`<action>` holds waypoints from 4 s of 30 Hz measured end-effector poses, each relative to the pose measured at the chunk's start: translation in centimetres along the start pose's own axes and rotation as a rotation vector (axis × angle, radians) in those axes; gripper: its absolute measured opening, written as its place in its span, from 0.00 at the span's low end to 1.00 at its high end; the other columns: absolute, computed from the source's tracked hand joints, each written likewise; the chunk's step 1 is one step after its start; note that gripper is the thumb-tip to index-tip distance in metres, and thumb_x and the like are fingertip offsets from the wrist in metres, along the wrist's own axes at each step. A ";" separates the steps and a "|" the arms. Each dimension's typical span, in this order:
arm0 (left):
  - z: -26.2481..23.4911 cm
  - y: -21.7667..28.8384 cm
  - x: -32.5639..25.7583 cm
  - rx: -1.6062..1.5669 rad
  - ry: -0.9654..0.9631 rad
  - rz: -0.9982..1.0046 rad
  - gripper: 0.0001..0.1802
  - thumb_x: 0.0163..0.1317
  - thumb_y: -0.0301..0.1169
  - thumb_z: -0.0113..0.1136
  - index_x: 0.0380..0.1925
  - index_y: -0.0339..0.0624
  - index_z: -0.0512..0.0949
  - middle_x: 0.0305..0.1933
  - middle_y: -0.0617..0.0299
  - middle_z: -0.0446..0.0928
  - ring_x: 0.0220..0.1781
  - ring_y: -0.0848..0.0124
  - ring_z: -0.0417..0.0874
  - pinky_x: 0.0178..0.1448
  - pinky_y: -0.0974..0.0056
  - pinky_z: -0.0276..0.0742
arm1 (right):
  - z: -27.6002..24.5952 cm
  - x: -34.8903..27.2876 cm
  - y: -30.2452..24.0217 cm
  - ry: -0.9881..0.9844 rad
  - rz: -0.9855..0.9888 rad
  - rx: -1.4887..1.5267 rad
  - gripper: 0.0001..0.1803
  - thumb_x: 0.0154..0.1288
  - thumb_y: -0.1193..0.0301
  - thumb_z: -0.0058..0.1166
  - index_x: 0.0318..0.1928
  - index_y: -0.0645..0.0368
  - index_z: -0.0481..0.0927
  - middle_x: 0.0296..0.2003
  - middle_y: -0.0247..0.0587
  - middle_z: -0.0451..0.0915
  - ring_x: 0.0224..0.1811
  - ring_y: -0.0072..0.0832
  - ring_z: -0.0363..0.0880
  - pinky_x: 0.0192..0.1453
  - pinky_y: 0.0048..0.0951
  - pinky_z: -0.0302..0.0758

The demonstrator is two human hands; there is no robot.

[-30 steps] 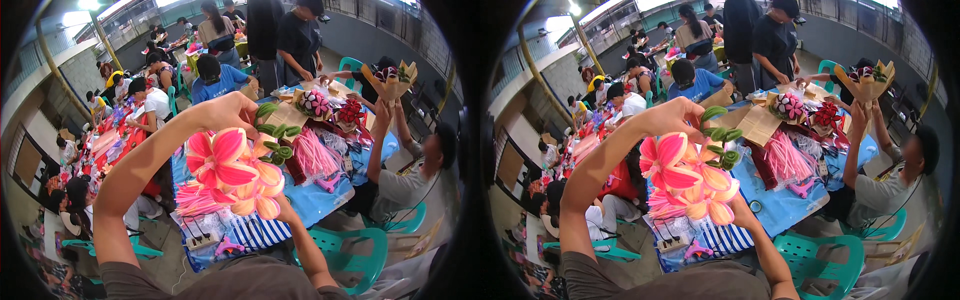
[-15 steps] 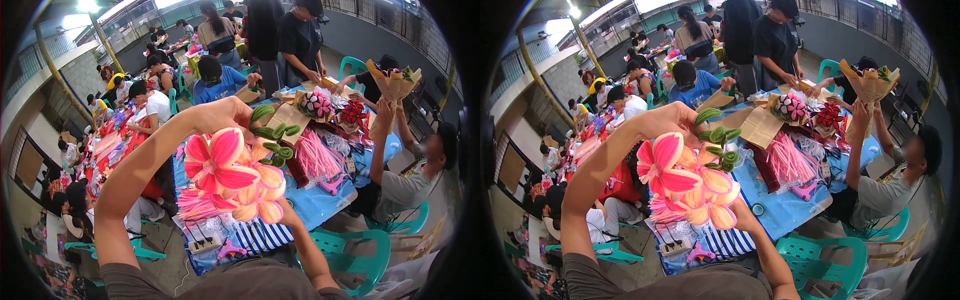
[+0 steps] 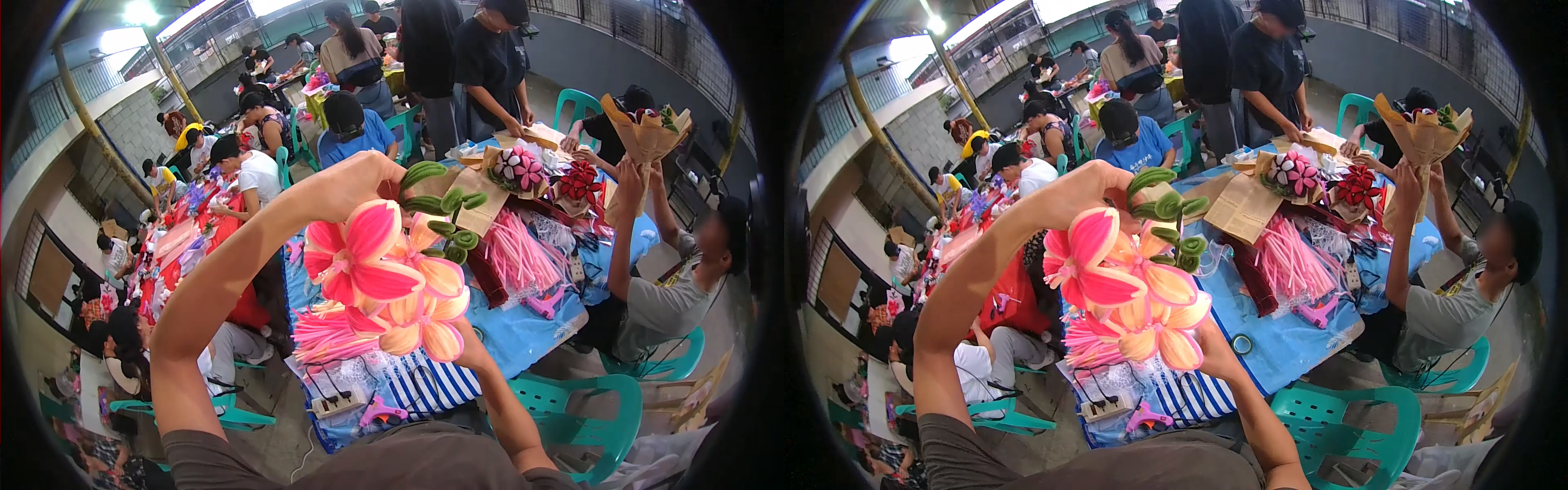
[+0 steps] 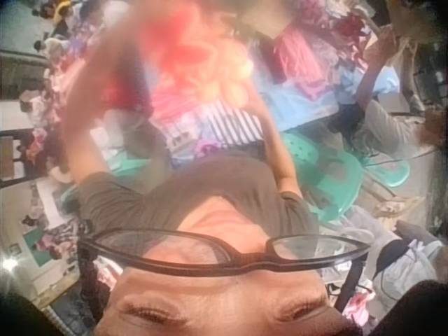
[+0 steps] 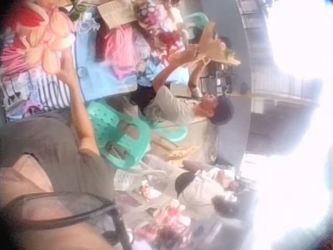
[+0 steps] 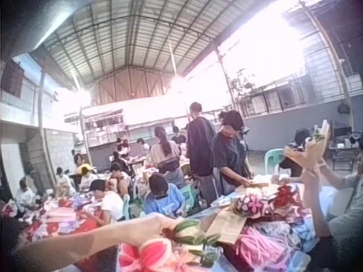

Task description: The person assembles an arrangement of handmade pink and green flowers by inserting their stems into a white foam base. They adjust the position of individual flowers and leaves by hand to complete the bouquet while other people work on similar crafts at nearby tables.

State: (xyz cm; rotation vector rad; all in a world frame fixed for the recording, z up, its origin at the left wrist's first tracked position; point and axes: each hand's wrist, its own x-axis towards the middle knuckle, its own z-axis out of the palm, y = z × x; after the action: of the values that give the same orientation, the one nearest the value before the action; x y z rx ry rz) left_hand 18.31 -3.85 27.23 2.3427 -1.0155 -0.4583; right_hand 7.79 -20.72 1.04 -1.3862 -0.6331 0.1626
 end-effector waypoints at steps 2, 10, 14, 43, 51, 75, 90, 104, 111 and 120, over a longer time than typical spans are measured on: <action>-0.2 -0.1 0.1 0.051 -0.005 0.021 0.09 0.49 0.25 0.63 0.29 0.33 0.75 0.29 0.66 0.75 0.32 0.81 0.74 0.37 0.72 0.71 | 0.1 0.2 0.2 0.025 -0.017 0.014 0.36 0.47 0.69 0.65 0.57 0.62 0.64 0.58 0.44 0.63 0.62 0.31 0.58 0.65 0.32 0.53; -0.6 0.2 0.1 0.076 -0.040 0.084 0.09 0.48 0.24 0.63 0.28 0.32 0.74 0.29 0.63 0.73 0.32 0.79 0.74 0.37 0.71 0.71 | 0.2 0.6 0.3 0.043 -0.045 -0.003 0.35 0.47 0.68 0.65 0.56 0.62 0.65 0.57 0.44 0.64 0.61 0.32 0.60 0.64 0.32 0.55; -0.3 -0.9 0.2 0.155 0.120 0.187 0.16 0.44 0.34 0.66 0.25 0.30 0.75 0.21 0.50 0.75 0.25 0.67 0.78 0.30 0.67 0.70 | 0.5 0.8 0.4 0.101 -0.050 -0.015 0.33 0.46 0.68 0.65 0.53 0.61 0.69 0.56 0.45 0.65 0.60 0.34 0.62 0.63 0.33 0.57; -1.8 0.1 2.7 -0.069 -0.098 0.065 0.10 0.49 0.30 0.63 0.26 0.32 0.78 0.21 0.64 0.76 0.23 0.81 0.72 0.29 0.72 0.67 | -2.1 2.3 -0.9 0.106 -0.054 0.089 0.30 0.46 0.70 0.65 0.51 0.62 0.70 0.53 0.43 0.68 0.56 0.33 0.65 0.60 0.32 0.61; -1.0 0.2 2.5 -0.047 0.252 -0.008 0.13 0.47 0.30 0.64 0.22 0.28 0.76 0.17 0.57 0.74 0.21 0.83 0.70 0.25 0.70 0.66 | -2.4 3.0 -0.3 0.278 -0.132 -0.016 0.28 0.44 0.71 0.65 0.49 0.61 0.72 0.48 0.44 0.71 0.51 0.34 0.69 0.55 0.31 0.65; -3.9 2.2 2.3 -0.268 -0.009 -0.136 0.13 0.50 0.29 0.62 0.34 0.33 0.77 0.31 0.62 0.77 0.34 0.79 0.76 0.40 0.73 0.71 | -2.9 3.2 -1.9 0.092 -0.119 0.018 0.29 0.46 0.71 0.64 0.51 0.61 0.71 0.52 0.44 0.70 0.56 0.32 0.67 0.60 0.32 0.62; -1.6 -2.1 -6.9 -0.268 1.496 0.269 0.20 0.59 0.26 0.50 0.52 0.36 0.65 0.51 0.56 0.68 0.50 0.70 0.74 0.52 0.68 0.70 | -3.9 3.1 -1.0 0.189 0.200 -0.042 0.32 0.45 0.68 0.66 0.52 0.63 0.68 0.50 0.40 0.72 0.53 0.27 0.69 0.58 0.30 0.64; 21.7 -11.2 -5.2 -0.916 1.448 -0.120 0.18 0.60 0.29 0.53 0.49 0.38 0.63 0.47 0.58 0.68 0.45 0.72 0.71 0.43 0.69 0.75 | -5.0 2.7 4.5 0.249 0.336 0.009 0.35 0.44 0.67 0.67 0.54 0.61 0.66 0.48 0.38 0.73 0.51 0.28 0.70 0.58 0.29 0.64; 19.8 -9.2 -3.7 -1.120 1.162 -0.021 0.23 0.61 0.34 0.53 0.53 0.37 0.60 0.53 0.52 0.66 0.53 0.70 0.70 0.49 0.68 0.73 | -4.0 1.1 4.3 0.206 0.444 0.010 0.38 0.44 0.65 0.67 0.55 0.62 0.64 0.49 0.41 0.71 0.53 0.30 0.69 0.59 0.29 0.62; 17.8 -9.2 -4.2 -1.227 1.307 0.005 0.22 0.62 0.34 0.52 0.53 0.40 0.61 0.52 0.58 0.67 0.52 0.70 0.70 0.51 0.62 0.71 | -2.4 0.7 1.2 0.260 0.430 0.037 0.36 0.41 0.76 0.67 0.54 0.61 0.66 0.49 0.37 0.72 0.52 0.27 0.69 0.57 0.28 0.64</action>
State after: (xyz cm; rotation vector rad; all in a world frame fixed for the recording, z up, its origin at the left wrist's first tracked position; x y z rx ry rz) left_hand 11.87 -1.59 7.92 1.0421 0.0157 0.3968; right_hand 9.86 -22.18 0.01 -1.4639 -0.1100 0.3285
